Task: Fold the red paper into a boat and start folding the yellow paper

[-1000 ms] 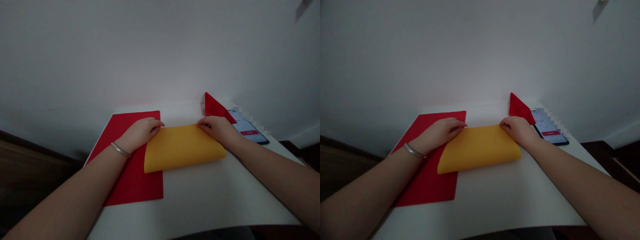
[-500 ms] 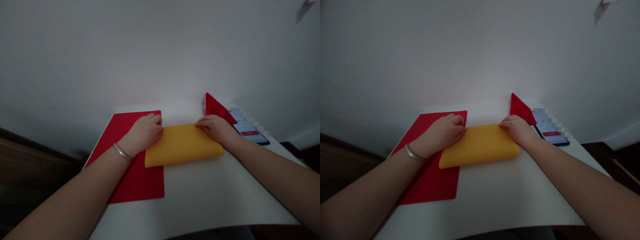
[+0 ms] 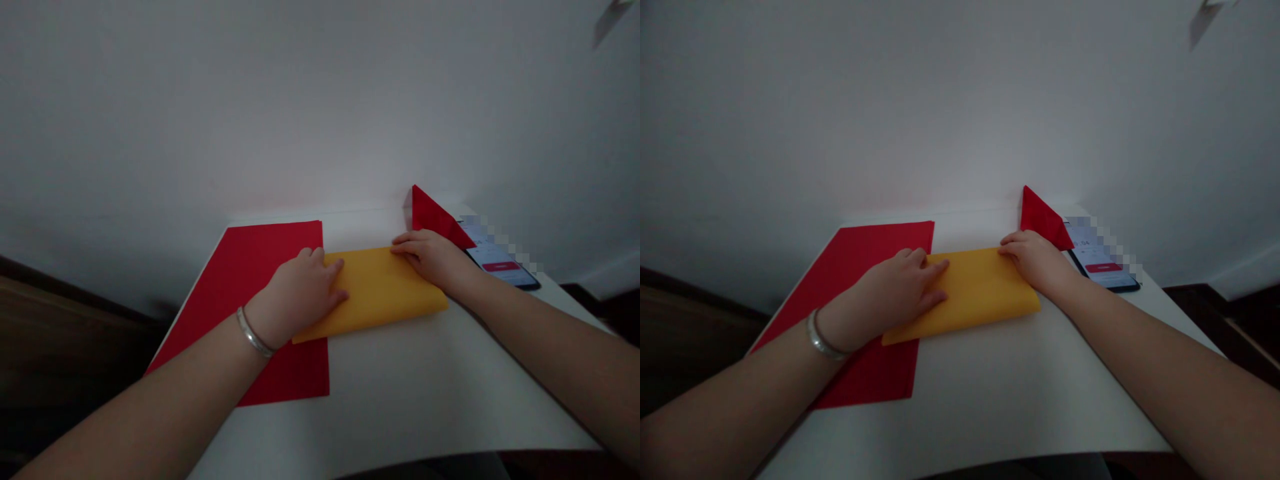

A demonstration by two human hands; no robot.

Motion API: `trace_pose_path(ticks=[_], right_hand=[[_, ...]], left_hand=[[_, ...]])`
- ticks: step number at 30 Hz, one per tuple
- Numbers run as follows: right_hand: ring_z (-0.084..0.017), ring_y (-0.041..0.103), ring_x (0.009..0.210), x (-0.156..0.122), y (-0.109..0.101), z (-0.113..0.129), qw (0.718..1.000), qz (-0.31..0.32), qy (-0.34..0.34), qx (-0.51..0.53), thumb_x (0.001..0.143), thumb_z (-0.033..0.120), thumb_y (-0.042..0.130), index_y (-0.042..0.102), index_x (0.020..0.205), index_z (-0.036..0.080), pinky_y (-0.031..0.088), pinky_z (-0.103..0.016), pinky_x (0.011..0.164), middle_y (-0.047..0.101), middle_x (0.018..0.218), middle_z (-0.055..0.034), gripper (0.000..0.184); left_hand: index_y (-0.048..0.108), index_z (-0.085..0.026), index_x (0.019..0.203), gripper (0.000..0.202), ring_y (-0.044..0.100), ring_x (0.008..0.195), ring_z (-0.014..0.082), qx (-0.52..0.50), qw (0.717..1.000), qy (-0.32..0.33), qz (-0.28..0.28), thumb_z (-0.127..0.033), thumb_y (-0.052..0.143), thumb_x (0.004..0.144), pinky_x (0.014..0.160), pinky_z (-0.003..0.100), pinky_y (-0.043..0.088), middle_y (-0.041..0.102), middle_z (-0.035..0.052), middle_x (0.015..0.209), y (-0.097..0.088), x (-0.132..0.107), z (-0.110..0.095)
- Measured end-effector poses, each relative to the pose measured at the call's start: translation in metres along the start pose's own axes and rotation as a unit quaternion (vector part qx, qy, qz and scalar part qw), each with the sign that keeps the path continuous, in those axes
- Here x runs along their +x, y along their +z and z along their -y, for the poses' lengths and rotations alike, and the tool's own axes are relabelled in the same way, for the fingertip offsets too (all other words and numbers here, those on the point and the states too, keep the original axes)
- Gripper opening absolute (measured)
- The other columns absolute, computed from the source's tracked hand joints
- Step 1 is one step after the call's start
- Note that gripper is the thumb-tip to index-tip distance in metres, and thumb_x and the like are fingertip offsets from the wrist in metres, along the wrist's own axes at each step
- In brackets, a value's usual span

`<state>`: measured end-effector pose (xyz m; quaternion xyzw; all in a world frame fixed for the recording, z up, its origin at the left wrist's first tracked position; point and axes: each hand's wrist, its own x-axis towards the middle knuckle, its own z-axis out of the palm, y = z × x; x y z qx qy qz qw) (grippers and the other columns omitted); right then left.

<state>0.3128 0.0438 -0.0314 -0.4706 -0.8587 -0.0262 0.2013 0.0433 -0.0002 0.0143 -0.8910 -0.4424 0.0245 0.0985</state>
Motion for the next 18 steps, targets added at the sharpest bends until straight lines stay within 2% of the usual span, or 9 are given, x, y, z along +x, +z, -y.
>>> trace_pose_path(ticks=[3, 6, 12, 18], right_hand=[[-0.023, 0.064, 0.102, 0.001, 0.0, 0.002, 1.0, 0.0, 0.002, -0.005, 0.085, 0.007, 0.045, 0.075, 0.1, 0.018, 0.05, -0.041, 0.094, 0.071, 0.112, -0.0085, 0.036], [-0.023, 0.065, 0.101, 0.002, -0.001, 0.006, 1.0, -0.002, 0.004, -0.003, 0.084, 0.007, 0.045, 0.075, 0.099, 0.016, 0.049, -0.039, 0.095, 0.072, 0.111, -0.0084, 0.035], [-0.025, 0.065, 0.102, 0.002, -0.008, 0.019, 1.0, 0.0, 0.006, -0.01, 0.084, 0.021, 0.051, 0.075, 0.099, 0.016, 0.047, -0.04, 0.097, 0.071, 0.111, -0.0102, 0.029], [-0.029, 0.065, 0.103, 0.004, -0.012, 0.031, 0.997, 0.034, 0.014, -0.069, 0.086, 0.026, 0.049, 0.074, 0.1, 0.011, 0.044, -0.044, 0.099, 0.071, 0.11, -0.0166, 0.033]], left_hand=[[0.057, -0.013, 0.124, 0.064, 0.056, 0.095, 0.0307, -0.013, 1.0, -0.004, -0.002, -0.063, 0.05, 0.084, 0.079, 0.039, 0.047, 0.06, 0.0171, 0.11, 0.001, -0.002, -0.005], [0.054, -0.009, 0.127, 0.069, 0.055, 0.1, 0.0333, -0.018, 1.0, -0.011, 0.001, -0.063, 0.049, 0.085, 0.078, 0.039, 0.049, 0.058, 0.0199, 0.116, 0.002, -0.005, -0.01], [0.044, -0.02, 0.14, 0.059, 0.055, 0.103, 0.034, -0.024, 1.0, -0.009, 0.008, -0.054, 0.045, 0.091, 0.073, 0.039, 0.051, 0.056, 0.019, 0.116, 0.0, -0.009, -0.015], [0.046, -0.021, 0.138, 0.053, 0.055, 0.105, 0.034, -0.026, 0.999, -0.012, 0.018, -0.049, 0.043, 0.093, 0.072, 0.039, 0.052, 0.056, 0.0178, 0.118, -0.002, -0.007, -0.012]])
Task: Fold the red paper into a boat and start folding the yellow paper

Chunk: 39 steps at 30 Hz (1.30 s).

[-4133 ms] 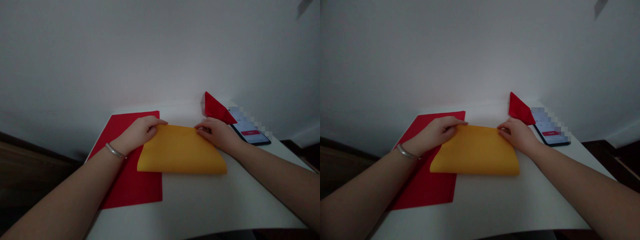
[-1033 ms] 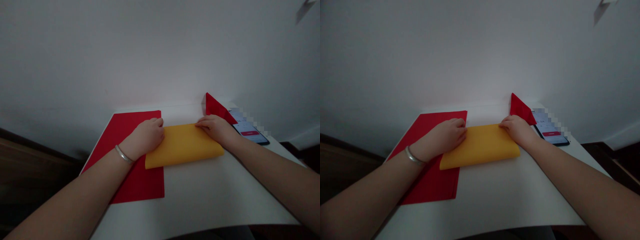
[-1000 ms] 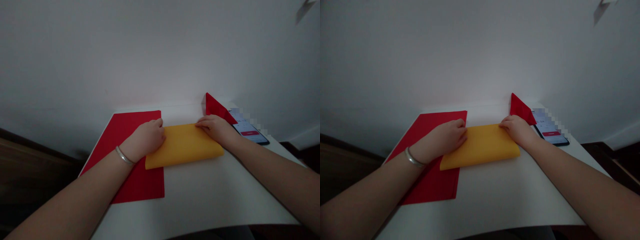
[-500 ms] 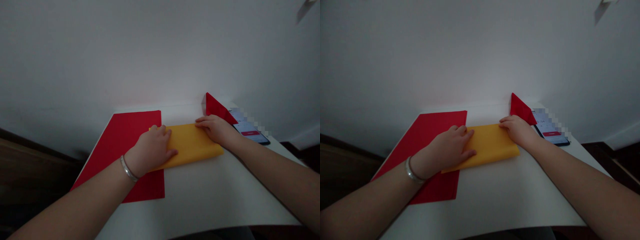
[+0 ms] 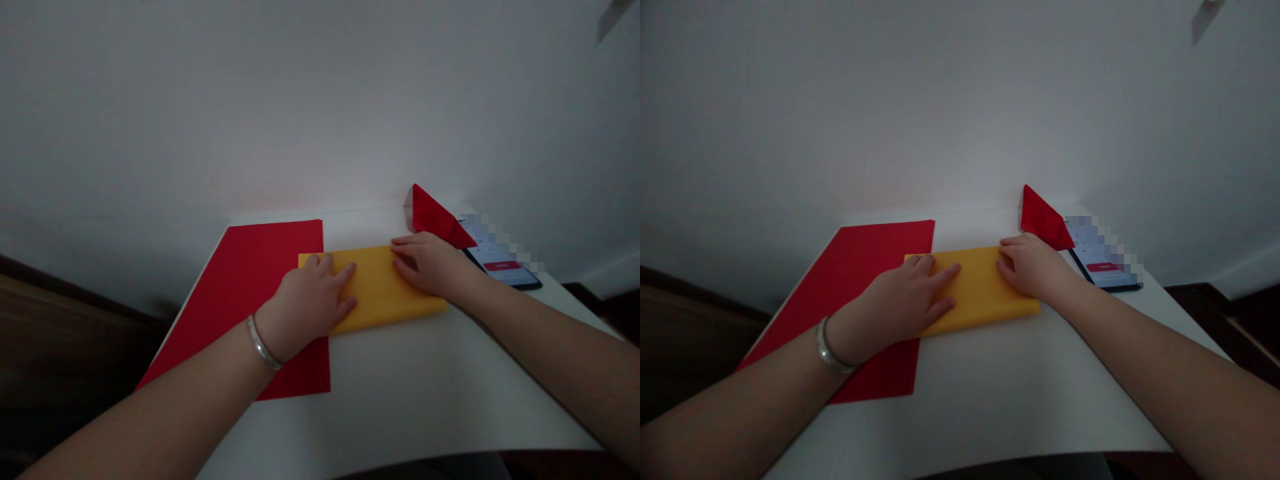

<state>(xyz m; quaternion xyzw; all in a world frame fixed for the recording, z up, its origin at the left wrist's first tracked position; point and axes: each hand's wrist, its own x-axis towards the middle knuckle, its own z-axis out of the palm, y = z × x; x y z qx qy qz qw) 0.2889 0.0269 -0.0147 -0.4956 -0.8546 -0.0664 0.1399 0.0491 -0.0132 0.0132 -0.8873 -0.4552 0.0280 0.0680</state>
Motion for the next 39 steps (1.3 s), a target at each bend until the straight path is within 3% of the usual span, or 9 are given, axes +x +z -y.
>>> trace_pose_path(ticks=[7, 14, 19, 23, 27, 33, 36, 39], right_hand=[[-0.03, 0.061, 0.11, -0.001, 0.001, -0.003, 1.0, 0.018, -0.008, -0.022, 0.089, 0.034, 0.047, 0.07, 0.109, 0.005, 0.042, -0.044, 0.102, 0.066, 0.119, -0.0184, 0.041], [-0.03, 0.058, 0.114, -0.004, -0.002, 0.0, 0.999, 0.029, -0.004, -0.031, 0.088, 0.041, 0.049, 0.069, 0.112, 0.007, 0.043, -0.043, 0.102, 0.064, 0.123, -0.0175, 0.047], [-0.03, 0.052, 0.12, -0.006, -0.006, 0.003, 0.998, 0.038, 0.01, -0.041, 0.087, 0.046, 0.051, 0.066, 0.12, 0.008, 0.043, -0.043, 0.104, 0.061, 0.13, -0.0147, 0.052], [-0.032, 0.051, 0.121, -0.006, -0.007, 0.004, 0.998, 0.029, -0.013, -0.047, 0.086, 0.042, 0.054, 0.068, 0.117, 0.008, 0.042, -0.046, 0.104, 0.061, 0.13, -0.0147, 0.048], [-0.028, 0.052, 0.122, -0.007, -0.007, 0.01, 0.997, 0.023, -0.072, -0.001, 0.09, 0.027, 0.048, 0.069, 0.116, 0.012, 0.036, -0.046, 0.109, 0.063, 0.128, -0.011, 0.036], [-0.026, 0.052, 0.125, -0.015, -0.011, 0.035, 0.988, 0.091, -0.096, 0.077, 0.09, 0.026, 0.048, 0.058, 0.13, 0.011, 0.043, -0.042, 0.104, 0.055, 0.137, -0.0149, 0.044], [-0.027, 0.045, 0.131, -0.017, -0.013, 0.045, 0.982, 0.101, -0.128, 0.095, 0.093, 0.035, 0.047, 0.051, 0.137, 0.013, 0.04, -0.043, 0.107, 0.049, 0.142, -0.0168, 0.05], [-0.035, 0.038, 0.135, -0.019, -0.014, 0.052, 0.977, 0.109, -0.158, 0.088, 0.091, 0.05, 0.049, 0.047, 0.141, 0.019, 0.037, -0.052, 0.106, 0.041, 0.147, -0.0191, 0.059]], left_hand=[[0.043, -0.018, 0.14, 0.052, 0.052, 0.114, 0.0318, -0.025, 1.0, 0.016, -0.005, -0.044, 0.042, 0.095, 0.083, 0.041, 0.052, 0.054, 0.0167, 0.124, 0.002, 0.002, -0.001], [0.038, -0.017, 0.144, 0.08, 0.045, 0.125, 0.0398, -0.031, 0.999, 0.014, 0.016, -0.068, 0.046, 0.084, 0.093, 0.05, 0.046, 0.047, 0.0231, 0.135, 0.002, -0.003, 0.0], [0.04, -0.016, 0.143, 0.086, 0.052, 0.116, 0.0395, -0.02, 0.999, 0.024, 0.018, -0.073, 0.047, 0.08, 0.09, 0.05, 0.048, 0.051, 0.0236, 0.13, 0.0, -0.002, 0.003], [0.042, -0.014, 0.142, 0.086, 0.053, 0.114, 0.0374, -0.027, 0.999, 0.031, 0.014, -0.073, 0.05, 0.079, 0.091, 0.047, 0.048, 0.052, 0.0231, 0.128, -0.001, 0.001, 0.004], [0.043, -0.012, 0.14, 0.085, 0.046, 0.124, 0.0383, -0.043, 0.998, 0.051, 0.019, -0.07, 0.052, 0.079, 0.096, 0.047, 0.047, 0.046, 0.0204, 0.141, -0.001, 0.004, 0.004], [0.044, -0.007, 0.138, 0.086, 0.044, 0.128, 0.0368, -0.045, 0.997, 0.068, 0.007, -0.069, 0.054, 0.079, 0.102, 0.046, 0.042, 0.045, 0.023, 0.141, 0.002, 0.007, 0.008], [0.044, -0.006, 0.137, 0.085, 0.043, 0.13, 0.0362, -0.052, 0.995, 0.08, 0.001, -0.07, 0.048, 0.082, 0.103, 0.047, 0.041, 0.047, 0.0245, 0.14, 0.004, 0.009, 0.01], [0.043, -0.008, 0.138, 0.083, 0.043, 0.13, 0.0363, -0.053, 0.996, 0.075, 0.003, -0.07, 0.046, 0.083, 0.101, 0.048, 0.042, 0.046, 0.0237, 0.141, 0.005, 0.011, 0.011]])
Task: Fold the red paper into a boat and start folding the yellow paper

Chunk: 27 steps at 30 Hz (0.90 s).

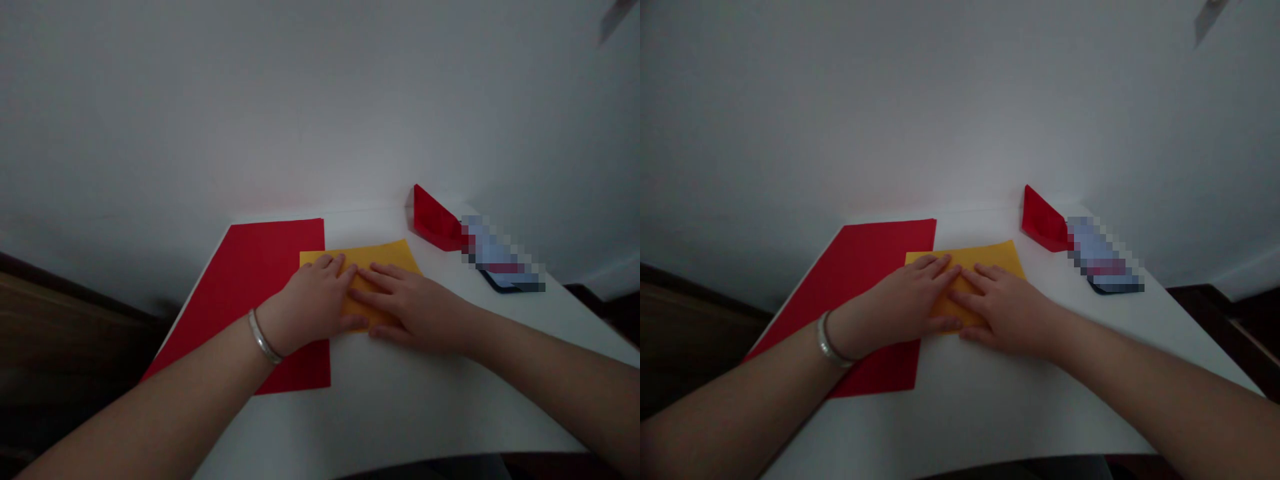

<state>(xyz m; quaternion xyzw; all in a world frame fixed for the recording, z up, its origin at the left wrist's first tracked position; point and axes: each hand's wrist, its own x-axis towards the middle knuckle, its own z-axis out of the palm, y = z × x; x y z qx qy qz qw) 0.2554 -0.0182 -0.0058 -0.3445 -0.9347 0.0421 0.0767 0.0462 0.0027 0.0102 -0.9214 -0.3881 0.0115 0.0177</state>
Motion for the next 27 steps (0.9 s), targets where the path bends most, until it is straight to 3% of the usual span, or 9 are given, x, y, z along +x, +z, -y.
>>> trace_pose_path(ticks=[3, 7, 14, 22, 27], right_hand=[[-0.041, 0.035, 0.135, -0.001, 0.001, 0.003, 1.0, 0.012, -0.001, -0.02, 0.089, 0.057, 0.048, 0.04, 0.145, 0.024, 0.033, -0.059, 0.104, 0.035, 0.15, -0.0211, 0.065], [-0.041, 0.033, 0.136, -0.002, 0.001, 0.004, 0.999, 0.02, -0.003, -0.035, 0.089, 0.059, 0.045, 0.036, 0.147, 0.023, 0.033, -0.059, 0.104, 0.033, 0.15, -0.0232, 0.069], [-0.037, 0.036, 0.136, -0.003, 0.001, 0.002, 0.999, 0.007, 0.003, -0.051, 0.094, 0.047, 0.045, 0.044, 0.143, 0.023, 0.034, -0.058, 0.104, 0.04, 0.148, -0.0195, 0.055], [-0.034, 0.035, 0.137, 0.001, 0.004, -0.004, 0.998, -0.009, 0.019, -0.058, 0.095, 0.041, 0.043, 0.041, 0.145, 0.019, 0.033, -0.055, 0.107, 0.039, 0.148, -0.0195, 0.054], [-0.033, 0.037, 0.136, 0.002, 0.007, -0.006, 0.998, -0.028, 0.005, -0.056, 0.094, 0.04, 0.045, 0.042, 0.144, 0.016, 0.034, -0.052, 0.108, 0.042, 0.146, -0.021, 0.055]], left_hand=[[0.042, -0.009, 0.139, 0.081, 0.042, 0.131, 0.0357, -0.002, 1.0, -0.004, 0.006, -0.068, 0.047, 0.084, 0.103, 0.048, 0.039, 0.046, 0.0227, 0.142, -0.001, 0.001, 0.0], [0.039, -0.008, 0.142, 0.086, 0.036, 0.136, 0.0358, -0.004, 1.0, 0.002, 0.028, -0.07, 0.045, 0.083, 0.107, 0.048, 0.034, 0.042, 0.0229, 0.145, -0.001, 0.0, 0.004], [0.028, -0.01, 0.148, 0.094, 0.019, 0.145, 0.0313, -0.01, 0.995, 0.021, 0.098, -0.072, 0.048, 0.081, 0.115, 0.043, 0.021, 0.022, 0.021, 0.155, -0.005, -0.001, 0.017], [0.023, -0.012, 0.15, 0.079, 0.015, 0.146, 0.0277, -0.01, 0.995, 0.038, 0.087, -0.057, 0.047, 0.09, 0.115, 0.038, 0.019, 0.017, 0.0186, 0.157, -0.001, 0.003, 0.019], [0.025, -0.011, 0.149, 0.07, 0.017, 0.145, 0.0284, 0.002, 0.997, 0.04, 0.071, -0.051, 0.041, 0.095, 0.115, 0.042, 0.02, 0.021, 0.017, 0.156, 0.009, 0.003, 0.019]])
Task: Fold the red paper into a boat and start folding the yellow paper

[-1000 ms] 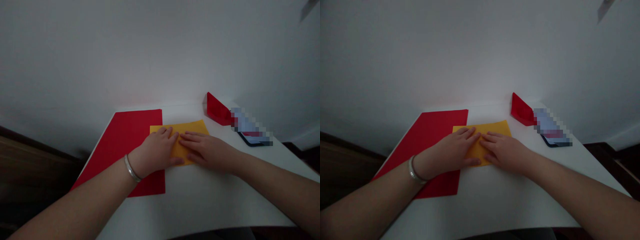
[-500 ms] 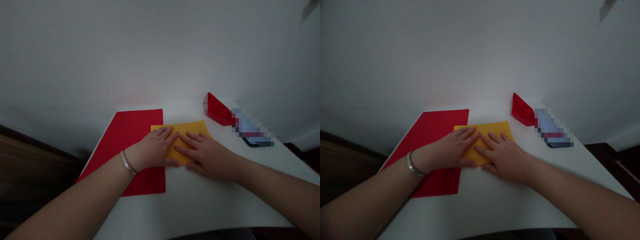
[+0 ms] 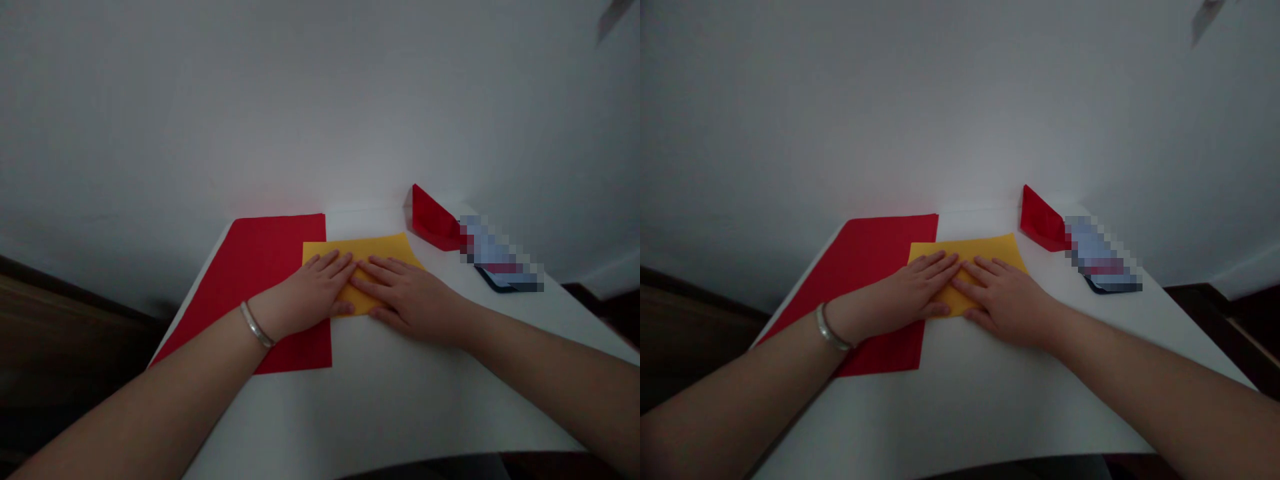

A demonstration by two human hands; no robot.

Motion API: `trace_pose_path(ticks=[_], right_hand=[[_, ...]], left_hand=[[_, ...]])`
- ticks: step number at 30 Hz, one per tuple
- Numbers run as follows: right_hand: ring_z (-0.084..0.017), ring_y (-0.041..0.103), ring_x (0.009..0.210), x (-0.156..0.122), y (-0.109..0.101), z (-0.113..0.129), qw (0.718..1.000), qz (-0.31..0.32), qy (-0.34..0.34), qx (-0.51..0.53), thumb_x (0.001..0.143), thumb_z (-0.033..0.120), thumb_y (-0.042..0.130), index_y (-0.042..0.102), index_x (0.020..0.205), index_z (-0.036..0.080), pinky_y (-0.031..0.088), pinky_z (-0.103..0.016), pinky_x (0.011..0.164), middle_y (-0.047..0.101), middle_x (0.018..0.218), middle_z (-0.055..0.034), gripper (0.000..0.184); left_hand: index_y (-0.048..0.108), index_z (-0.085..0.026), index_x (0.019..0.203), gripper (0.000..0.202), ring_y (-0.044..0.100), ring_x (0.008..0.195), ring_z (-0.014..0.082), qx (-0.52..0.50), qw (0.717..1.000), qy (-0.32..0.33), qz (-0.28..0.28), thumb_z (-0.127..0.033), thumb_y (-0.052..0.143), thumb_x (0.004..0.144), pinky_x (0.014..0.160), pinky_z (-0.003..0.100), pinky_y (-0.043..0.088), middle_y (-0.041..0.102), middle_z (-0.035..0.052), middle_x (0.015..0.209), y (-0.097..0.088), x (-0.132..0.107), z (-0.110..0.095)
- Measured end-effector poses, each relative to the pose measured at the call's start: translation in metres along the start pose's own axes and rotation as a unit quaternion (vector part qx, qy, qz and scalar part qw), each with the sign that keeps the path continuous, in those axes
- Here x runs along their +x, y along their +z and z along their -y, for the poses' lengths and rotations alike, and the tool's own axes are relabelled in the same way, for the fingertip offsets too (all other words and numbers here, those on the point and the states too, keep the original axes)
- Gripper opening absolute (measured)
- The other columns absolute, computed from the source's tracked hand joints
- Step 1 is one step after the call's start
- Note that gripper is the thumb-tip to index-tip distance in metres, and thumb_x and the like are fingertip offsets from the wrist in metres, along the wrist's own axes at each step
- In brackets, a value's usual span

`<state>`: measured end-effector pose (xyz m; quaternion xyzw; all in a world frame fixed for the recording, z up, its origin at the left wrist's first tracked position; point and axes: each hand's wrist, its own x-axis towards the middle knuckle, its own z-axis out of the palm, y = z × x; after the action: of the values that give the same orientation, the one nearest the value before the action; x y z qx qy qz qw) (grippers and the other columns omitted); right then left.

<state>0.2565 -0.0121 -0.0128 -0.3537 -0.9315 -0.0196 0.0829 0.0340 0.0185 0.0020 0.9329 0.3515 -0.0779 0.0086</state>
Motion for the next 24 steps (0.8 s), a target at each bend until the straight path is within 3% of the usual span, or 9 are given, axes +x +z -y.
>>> trace_pose_path(ticks=[5, 9, 24], right_hand=[[-0.027, 0.047, 0.128, -0.001, -0.004, 0.004, 0.997, -0.027, -0.071, 0.018, 0.096, 0.027, 0.045, 0.06, 0.129, 0.024, 0.043, -0.047, 0.102, 0.053, 0.139, -0.0139, 0.036], [-0.023, 0.054, 0.119, -0.003, -0.008, 0.005, 0.993, -0.027, -0.107, 0.033, 0.095, 0.018, 0.045, 0.06, 0.128, 0.024, 0.047, -0.042, 0.098, 0.063, 0.126, -0.0103, 0.037], [-0.022, 0.06, 0.106, -0.005, -0.018, 0.007, 0.994, -0.004, -0.107, 0.022, 0.093, 0.026, 0.048, 0.067, 0.117, 0.028, 0.051, -0.036, 0.08, 0.068, 0.112, -0.0059, 0.03]], left_hand=[[0.025, -0.012, 0.149, 0.071, 0.017, 0.146, 0.0274, -0.011, 1.0, 0.003, 0.015, -0.055, 0.039, 0.094, 0.115, 0.042, 0.02, 0.021, 0.0163, 0.156, -0.001, -0.001, 0.0], [0.023, -0.013, 0.15, 0.074, 0.015, 0.146, 0.027, -0.023, 0.999, -0.004, 0.032, -0.057, 0.039, 0.093, 0.116, 0.042, 0.019, 0.02, 0.0156, 0.157, -0.008, -0.002, -0.001], [0.026, -0.015, 0.149, 0.072, 0.021, 0.144, 0.0271, -0.035, 0.999, 0.011, 0.012, -0.054, 0.045, 0.092, 0.115, 0.042, 0.022, 0.023, 0.0148, 0.156, -0.009, -0.003, 0.001]])
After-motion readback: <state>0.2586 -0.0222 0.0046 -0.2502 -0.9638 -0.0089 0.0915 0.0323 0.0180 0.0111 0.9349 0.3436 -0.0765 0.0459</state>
